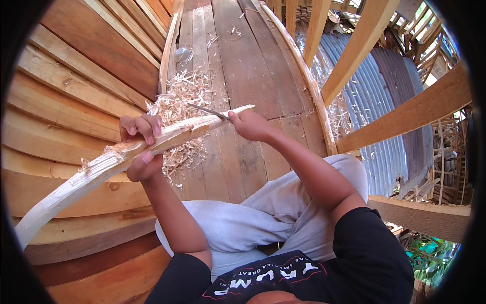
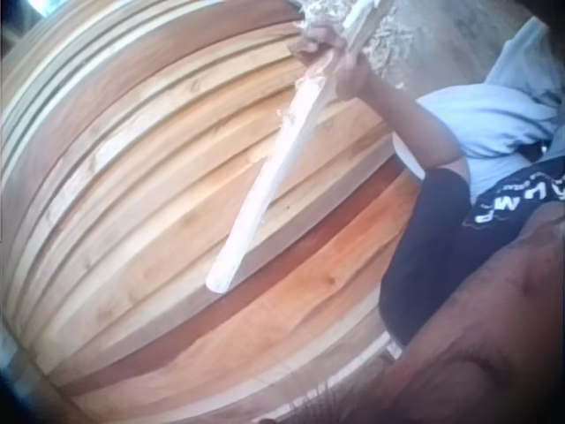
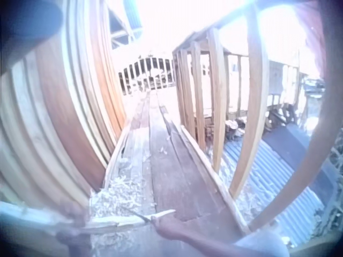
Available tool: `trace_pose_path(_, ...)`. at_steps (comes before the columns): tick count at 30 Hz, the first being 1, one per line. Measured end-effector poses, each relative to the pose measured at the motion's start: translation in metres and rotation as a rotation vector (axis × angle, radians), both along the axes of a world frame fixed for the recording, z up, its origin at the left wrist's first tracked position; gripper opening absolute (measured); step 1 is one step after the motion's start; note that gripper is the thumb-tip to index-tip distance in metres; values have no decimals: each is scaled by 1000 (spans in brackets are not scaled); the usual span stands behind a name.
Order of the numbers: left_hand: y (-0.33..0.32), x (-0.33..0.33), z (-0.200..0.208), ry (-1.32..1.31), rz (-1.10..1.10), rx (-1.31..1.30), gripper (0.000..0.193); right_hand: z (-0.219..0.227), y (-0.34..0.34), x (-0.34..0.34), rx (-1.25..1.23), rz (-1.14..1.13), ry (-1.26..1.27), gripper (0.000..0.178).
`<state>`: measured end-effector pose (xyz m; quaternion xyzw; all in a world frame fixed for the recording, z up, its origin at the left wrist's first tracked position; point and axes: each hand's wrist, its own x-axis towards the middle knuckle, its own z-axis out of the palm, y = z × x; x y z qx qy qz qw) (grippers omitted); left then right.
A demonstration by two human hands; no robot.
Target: The person sits cross-legged and uses a knife to carve a long piece of wood, peeling away shavings and shaping the end into a point. The person rotates the wood and continues carving along its length.
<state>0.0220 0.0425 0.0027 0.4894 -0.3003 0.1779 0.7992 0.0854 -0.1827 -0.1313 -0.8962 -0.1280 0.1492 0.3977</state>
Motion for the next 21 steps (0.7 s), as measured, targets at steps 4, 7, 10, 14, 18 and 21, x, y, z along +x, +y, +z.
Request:
trace_pose_path(4,-3,2,1,42,66,164,32,-29,-20,21,354,36,261,62)
trace_pose_path(7,1,-2,8,81,35,224,33,-27,-23,25,476,44,354,59)
trace_pose_path(10,-18,-6,11,116,191,77,31,-20,-23,23,398,17,382,59)
trace_pose_path(14,-27,-4,6,85,313,-197,34,-12,-20,17,372,7,320,59)
trace_pose_path(18,-23,-6,8,100,174,-129,22,-10,-18,9,166,-113,87,65)
trace_pose_path(21,-19,-5,7,67,89,-97,20,-7,-3,0,-3,-234,-30,68)
